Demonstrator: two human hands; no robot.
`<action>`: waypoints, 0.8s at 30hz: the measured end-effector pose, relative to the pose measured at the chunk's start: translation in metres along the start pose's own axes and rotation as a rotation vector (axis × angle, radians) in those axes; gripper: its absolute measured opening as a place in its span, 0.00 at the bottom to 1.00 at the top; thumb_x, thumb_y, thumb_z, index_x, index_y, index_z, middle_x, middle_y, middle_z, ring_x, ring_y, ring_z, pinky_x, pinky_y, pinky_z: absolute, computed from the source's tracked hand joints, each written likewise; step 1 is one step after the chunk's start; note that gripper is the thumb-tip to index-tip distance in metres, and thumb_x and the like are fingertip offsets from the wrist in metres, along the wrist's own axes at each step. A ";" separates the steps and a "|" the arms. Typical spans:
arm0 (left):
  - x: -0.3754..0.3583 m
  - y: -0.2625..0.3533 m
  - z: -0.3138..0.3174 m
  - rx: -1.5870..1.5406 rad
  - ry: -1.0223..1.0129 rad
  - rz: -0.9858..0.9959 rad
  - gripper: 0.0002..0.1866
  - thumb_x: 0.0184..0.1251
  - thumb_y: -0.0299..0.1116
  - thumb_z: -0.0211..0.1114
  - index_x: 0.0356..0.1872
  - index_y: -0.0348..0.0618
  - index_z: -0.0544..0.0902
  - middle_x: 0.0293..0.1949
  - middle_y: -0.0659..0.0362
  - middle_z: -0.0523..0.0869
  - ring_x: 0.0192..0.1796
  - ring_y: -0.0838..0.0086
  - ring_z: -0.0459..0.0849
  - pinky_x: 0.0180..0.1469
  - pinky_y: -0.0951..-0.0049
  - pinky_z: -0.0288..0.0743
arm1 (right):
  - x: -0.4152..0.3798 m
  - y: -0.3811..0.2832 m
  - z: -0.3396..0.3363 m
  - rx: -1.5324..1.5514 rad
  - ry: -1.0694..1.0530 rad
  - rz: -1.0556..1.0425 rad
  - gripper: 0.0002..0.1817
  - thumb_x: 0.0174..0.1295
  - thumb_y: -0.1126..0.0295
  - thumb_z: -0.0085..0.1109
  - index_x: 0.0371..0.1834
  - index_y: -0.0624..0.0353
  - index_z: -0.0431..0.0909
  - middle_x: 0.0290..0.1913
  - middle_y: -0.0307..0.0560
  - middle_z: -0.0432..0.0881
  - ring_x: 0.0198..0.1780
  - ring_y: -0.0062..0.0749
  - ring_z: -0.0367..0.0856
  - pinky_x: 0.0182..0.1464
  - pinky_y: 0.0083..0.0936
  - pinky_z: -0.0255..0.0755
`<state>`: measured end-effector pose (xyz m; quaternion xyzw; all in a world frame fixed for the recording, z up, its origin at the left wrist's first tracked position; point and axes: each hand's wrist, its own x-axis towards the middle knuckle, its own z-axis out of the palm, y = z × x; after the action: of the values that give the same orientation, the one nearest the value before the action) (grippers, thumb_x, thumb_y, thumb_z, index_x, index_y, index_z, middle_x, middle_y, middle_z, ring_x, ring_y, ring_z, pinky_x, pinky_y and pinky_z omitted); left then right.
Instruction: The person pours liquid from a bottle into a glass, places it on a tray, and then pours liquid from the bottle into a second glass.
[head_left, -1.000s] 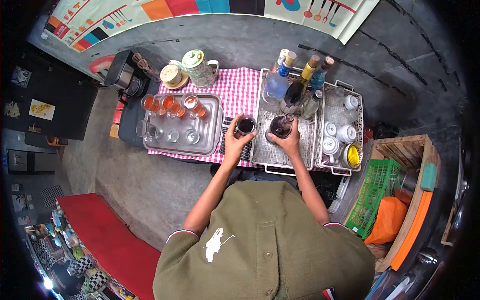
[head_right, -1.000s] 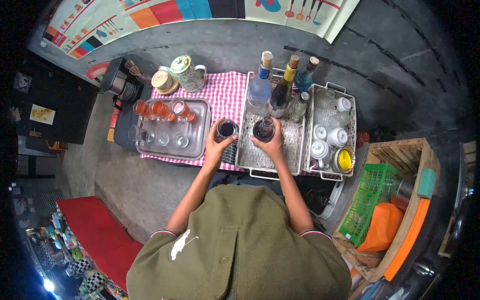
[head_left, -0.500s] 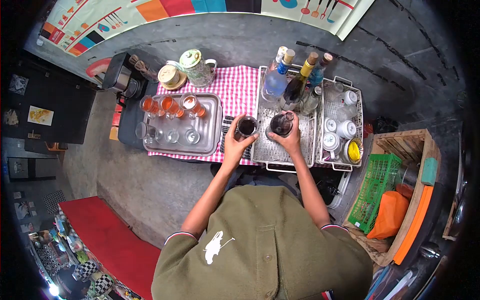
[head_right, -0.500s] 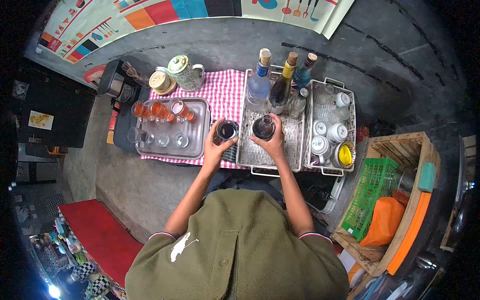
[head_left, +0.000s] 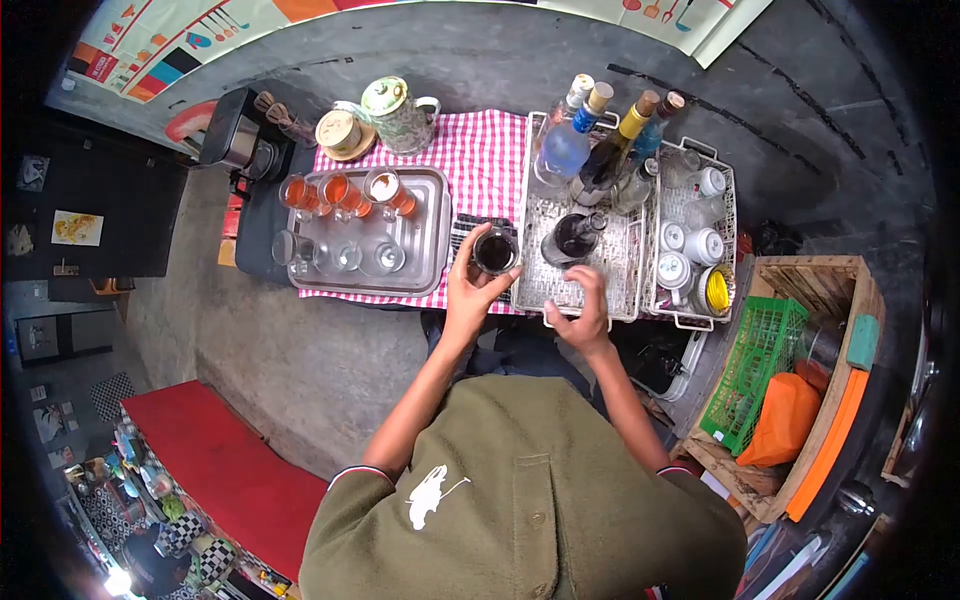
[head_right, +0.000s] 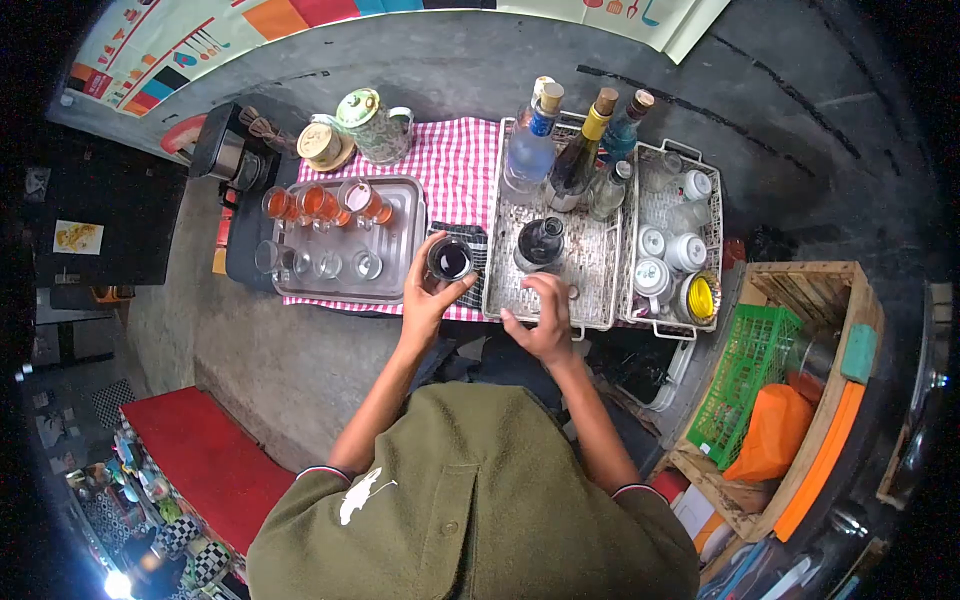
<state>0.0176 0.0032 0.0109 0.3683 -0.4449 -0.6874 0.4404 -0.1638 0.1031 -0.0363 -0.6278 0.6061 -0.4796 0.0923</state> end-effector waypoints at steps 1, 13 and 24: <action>-0.001 0.002 -0.002 0.017 -0.004 -0.004 0.39 0.58 0.17 0.75 0.71 0.39 0.68 0.60 0.58 0.78 0.61 0.75 0.78 0.65 0.72 0.74 | 0.000 -0.005 0.007 0.015 -0.024 0.006 0.33 0.53 0.62 0.75 0.59 0.63 0.70 0.54 0.56 0.76 0.57 0.54 0.76 0.63 0.45 0.68; -0.007 0.020 -0.043 -0.046 -0.149 -0.063 0.39 0.58 0.17 0.73 0.72 0.39 0.67 0.61 0.56 0.77 0.64 0.74 0.77 0.65 0.72 0.74 | 0.050 -0.064 0.074 0.229 -0.194 0.235 0.49 0.49 0.68 0.77 0.75 0.61 0.59 0.69 0.59 0.69 0.72 0.53 0.69 0.72 0.43 0.66; -0.010 0.033 -0.132 0.101 -0.194 0.024 0.40 0.54 0.22 0.75 0.71 0.36 0.69 0.63 0.54 0.77 0.63 0.72 0.77 0.66 0.70 0.72 | 0.055 -0.118 0.158 0.230 -0.069 0.231 0.39 0.50 0.64 0.81 0.65 0.63 0.70 0.61 0.56 0.78 0.62 0.49 0.80 0.62 0.38 0.74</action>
<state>0.1483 -0.0319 -0.0012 0.3161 -0.5240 -0.6913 0.3842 0.0176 0.0122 -0.0090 -0.5553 0.6116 -0.5105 0.2387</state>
